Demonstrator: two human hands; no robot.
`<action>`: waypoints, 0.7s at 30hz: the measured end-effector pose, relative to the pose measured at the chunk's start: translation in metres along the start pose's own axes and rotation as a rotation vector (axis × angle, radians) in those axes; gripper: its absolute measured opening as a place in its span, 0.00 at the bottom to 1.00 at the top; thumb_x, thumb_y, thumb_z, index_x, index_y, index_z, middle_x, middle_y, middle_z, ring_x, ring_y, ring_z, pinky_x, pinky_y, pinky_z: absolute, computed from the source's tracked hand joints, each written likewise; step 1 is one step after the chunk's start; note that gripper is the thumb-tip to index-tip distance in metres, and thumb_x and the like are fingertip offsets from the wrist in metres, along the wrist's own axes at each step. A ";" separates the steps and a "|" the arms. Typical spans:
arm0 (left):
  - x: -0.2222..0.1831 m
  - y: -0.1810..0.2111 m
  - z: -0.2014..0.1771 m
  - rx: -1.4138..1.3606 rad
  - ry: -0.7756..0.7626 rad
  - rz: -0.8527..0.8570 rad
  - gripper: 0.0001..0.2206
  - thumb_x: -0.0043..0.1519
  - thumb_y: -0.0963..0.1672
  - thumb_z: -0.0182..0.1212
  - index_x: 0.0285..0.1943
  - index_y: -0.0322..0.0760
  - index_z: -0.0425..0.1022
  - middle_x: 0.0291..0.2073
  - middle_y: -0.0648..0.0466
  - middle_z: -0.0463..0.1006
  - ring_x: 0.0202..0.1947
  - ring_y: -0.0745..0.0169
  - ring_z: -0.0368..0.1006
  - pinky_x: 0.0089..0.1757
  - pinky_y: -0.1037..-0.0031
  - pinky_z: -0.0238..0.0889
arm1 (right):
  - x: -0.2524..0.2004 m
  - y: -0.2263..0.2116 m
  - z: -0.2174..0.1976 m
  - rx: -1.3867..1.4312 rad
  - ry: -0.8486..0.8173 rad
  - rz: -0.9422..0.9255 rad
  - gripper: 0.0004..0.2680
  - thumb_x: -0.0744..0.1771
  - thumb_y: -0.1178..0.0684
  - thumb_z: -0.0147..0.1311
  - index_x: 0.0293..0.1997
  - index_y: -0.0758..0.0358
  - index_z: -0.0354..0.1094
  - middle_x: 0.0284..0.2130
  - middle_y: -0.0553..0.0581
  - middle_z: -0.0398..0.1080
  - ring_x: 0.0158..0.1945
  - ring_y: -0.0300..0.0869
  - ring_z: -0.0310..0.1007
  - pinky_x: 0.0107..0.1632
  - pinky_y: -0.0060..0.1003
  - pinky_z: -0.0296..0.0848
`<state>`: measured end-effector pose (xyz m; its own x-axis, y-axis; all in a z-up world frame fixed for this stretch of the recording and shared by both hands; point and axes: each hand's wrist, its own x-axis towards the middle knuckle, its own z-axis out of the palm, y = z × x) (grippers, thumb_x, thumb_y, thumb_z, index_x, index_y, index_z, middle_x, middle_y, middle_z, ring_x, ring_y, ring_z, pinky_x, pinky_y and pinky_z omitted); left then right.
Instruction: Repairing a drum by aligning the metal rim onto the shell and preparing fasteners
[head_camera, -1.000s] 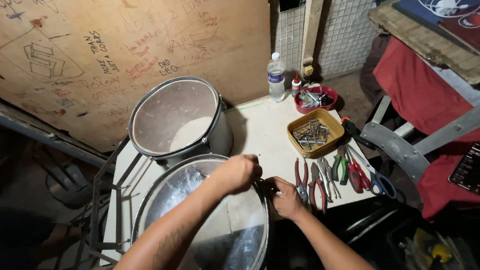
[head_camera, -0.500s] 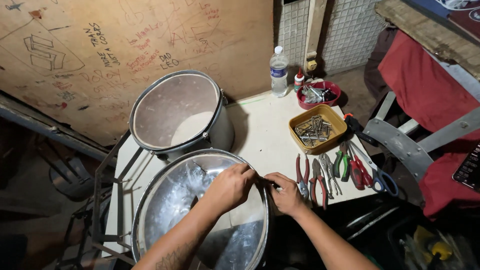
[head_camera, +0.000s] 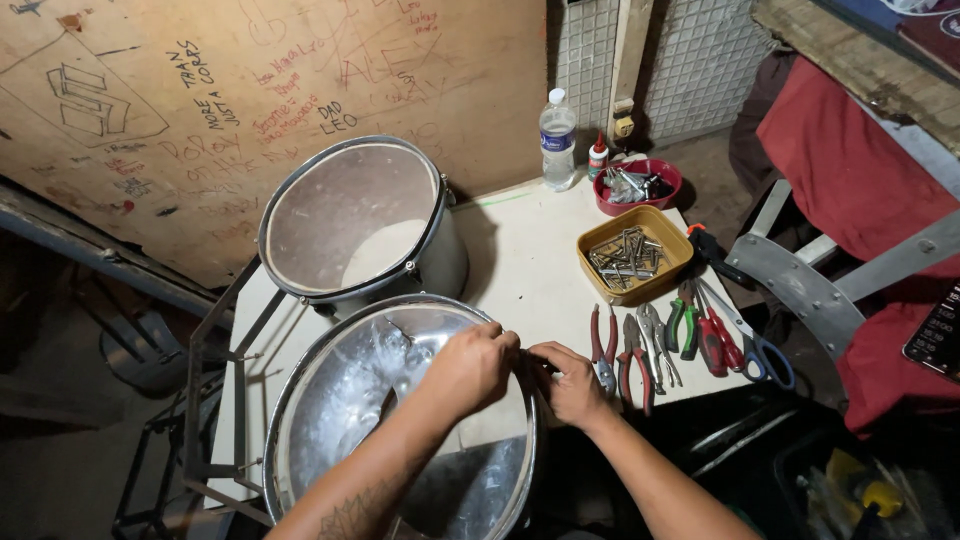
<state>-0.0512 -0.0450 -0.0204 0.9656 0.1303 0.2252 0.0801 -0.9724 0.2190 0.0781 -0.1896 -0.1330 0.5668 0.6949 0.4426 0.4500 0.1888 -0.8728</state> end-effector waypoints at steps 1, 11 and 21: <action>-0.001 0.004 0.002 0.001 -0.001 0.002 0.09 0.64 0.43 0.44 0.42 0.45 0.74 0.29 0.52 0.74 0.33 0.46 0.79 0.35 0.60 0.75 | 0.000 0.001 -0.001 0.000 0.002 0.000 0.08 0.63 0.64 0.59 0.43 0.60 0.77 0.36 0.59 0.78 0.40 0.49 0.80 0.45 0.45 0.77; 0.007 0.045 -0.005 0.007 -0.036 -0.261 0.09 0.64 0.43 0.46 0.40 0.36 0.72 0.25 0.46 0.77 0.26 0.39 0.81 0.30 0.56 0.75 | -0.003 0.021 -0.006 0.051 -0.061 0.063 0.11 0.60 0.66 0.62 0.43 0.59 0.78 0.37 0.56 0.80 0.42 0.46 0.80 0.49 0.43 0.77; 0.033 0.033 -0.013 -0.226 -0.227 -0.509 0.16 0.53 0.52 0.65 0.37 0.38 0.73 0.24 0.38 0.77 0.35 0.29 0.80 0.35 0.47 0.73 | -0.001 0.008 -0.008 0.069 -0.081 0.082 0.11 0.59 0.65 0.63 0.43 0.58 0.80 0.34 0.55 0.79 0.37 0.47 0.79 0.45 0.43 0.79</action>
<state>-0.0201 -0.0706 0.0066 0.8505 0.4998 -0.1638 0.5155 -0.7303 0.4482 0.0872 -0.1943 -0.1389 0.5405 0.7634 0.3538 0.3545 0.1747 -0.9186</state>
